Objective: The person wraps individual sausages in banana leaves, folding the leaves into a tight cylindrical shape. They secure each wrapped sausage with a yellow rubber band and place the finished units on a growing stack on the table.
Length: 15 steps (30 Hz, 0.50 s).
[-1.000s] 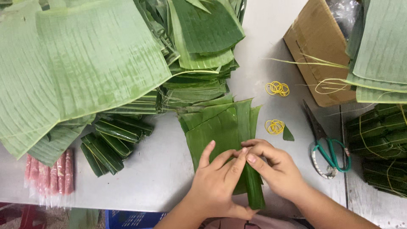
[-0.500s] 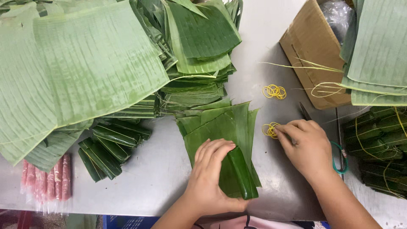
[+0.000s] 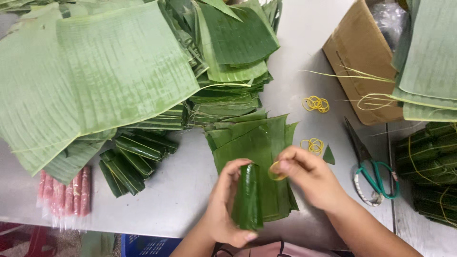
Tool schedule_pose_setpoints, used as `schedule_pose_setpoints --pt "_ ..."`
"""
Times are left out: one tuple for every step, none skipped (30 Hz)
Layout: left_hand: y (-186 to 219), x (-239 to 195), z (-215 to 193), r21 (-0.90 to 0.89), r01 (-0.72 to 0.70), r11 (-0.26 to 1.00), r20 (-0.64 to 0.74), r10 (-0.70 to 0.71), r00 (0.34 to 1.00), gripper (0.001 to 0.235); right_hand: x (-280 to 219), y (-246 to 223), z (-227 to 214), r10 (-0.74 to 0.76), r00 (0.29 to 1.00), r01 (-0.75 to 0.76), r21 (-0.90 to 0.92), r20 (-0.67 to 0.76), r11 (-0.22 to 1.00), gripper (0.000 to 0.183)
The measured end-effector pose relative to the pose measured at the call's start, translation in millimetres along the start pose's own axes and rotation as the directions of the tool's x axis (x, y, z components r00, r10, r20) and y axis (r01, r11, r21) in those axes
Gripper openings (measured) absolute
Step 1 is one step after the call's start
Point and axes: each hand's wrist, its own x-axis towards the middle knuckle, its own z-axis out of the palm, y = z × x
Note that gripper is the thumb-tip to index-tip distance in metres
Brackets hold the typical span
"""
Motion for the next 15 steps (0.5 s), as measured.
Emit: schedule_pose_setpoints --pt "0 0 -1 -0.09 0.052 0.995 -0.011 -0.054 0.998 0.115 0 -3 3 -0.109 0.994 0.103 -0.35 0.003 0.931 0.008" --pt "0 0 -1 -0.178 0.105 0.978 -0.019 -0.11 0.994 0.117 0 -3 9 -0.11 0.994 0.093 -0.463 -0.01 0.882 0.009" --pt "0 -1 -1 -0.266 0.154 0.952 -0.023 -0.166 0.986 0.118 0 -4 15 -0.113 0.993 0.08 -0.568 -0.024 0.819 0.01" --pt "-1 1 1 -0.327 0.155 0.932 -0.055 -0.183 0.982 0.119 1 -4 20 -0.121 0.992 0.065 -0.666 -0.038 0.743 0.012" --pt "-2 2 2 -0.387 0.154 0.909 -0.085 -0.201 0.976 0.119 2 -5 24 -0.099 0.995 0.095 -0.519 0.019 0.849 0.011" --pt "-2 3 1 -0.445 0.148 0.883 -0.114 -0.22 0.969 0.12 4 -5 28 -0.086 0.993 0.109 -0.354 0.079 0.929 0.01" --pt "-2 5 1 -0.375 0.134 0.917 -0.125 -0.193 0.973 0.119 5 -5 30 -0.081 0.987 0.106 -0.178 0.141 0.978 0.009" --pt "-2 5 1 -0.304 0.123 0.945 -0.134 -0.17 0.976 0.118 5 -5 32 -0.107 0.983 0.142 -0.257 0.147 0.956 0.009" --pt "-1 5 0 -0.231 0.111 0.967 -0.14 -0.146 0.979 0.116 5 -5 33 -0.132 0.979 0.178 -0.334 0.154 0.926 0.009" --pt "0 5 -1 -0.184 0.104 0.977 -0.144 -0.131 0.981 0.116 4 -5 35 -0.157 0.974 0.213 -0.407 0.166 0.888 0.009" --pt "1 5 -3 -0.137 0.097 0.986 -0.147 -0.117 0.982 0.116 4 -6 36 -0.21 0.971 0.241 -0.503 0.119 0.83 0.009" --pt "2 5 -5 -0.089 0.089 0.992 -0.149 -0.101 0.984 0.115 4 -6 37 -0.266 0.961 0.259 -0.594 0.078 0.762 0.01" --pt "3 5 -7 -0.162 0.108 0.981 -0.115 -0.128 0.985 0.115 4 -7 39 -0.326 0.945 0.267 -0.678 0.043 0.685 0.01" --pt "5 4 -8 -0.235 0.13 0.963 -0.077 -0.152 0.985 0.115 4 -8 40 -0.273 0.961 0.227 -0.663 0.035 0.714 0.01" --pt "6 4 -9 -0.306 0.154 0.94 -0.036 -0.173 0.984 0.115 4 -9 41 -0.219 0.975 0.185 -0.646 0.029 0.74 0.011"
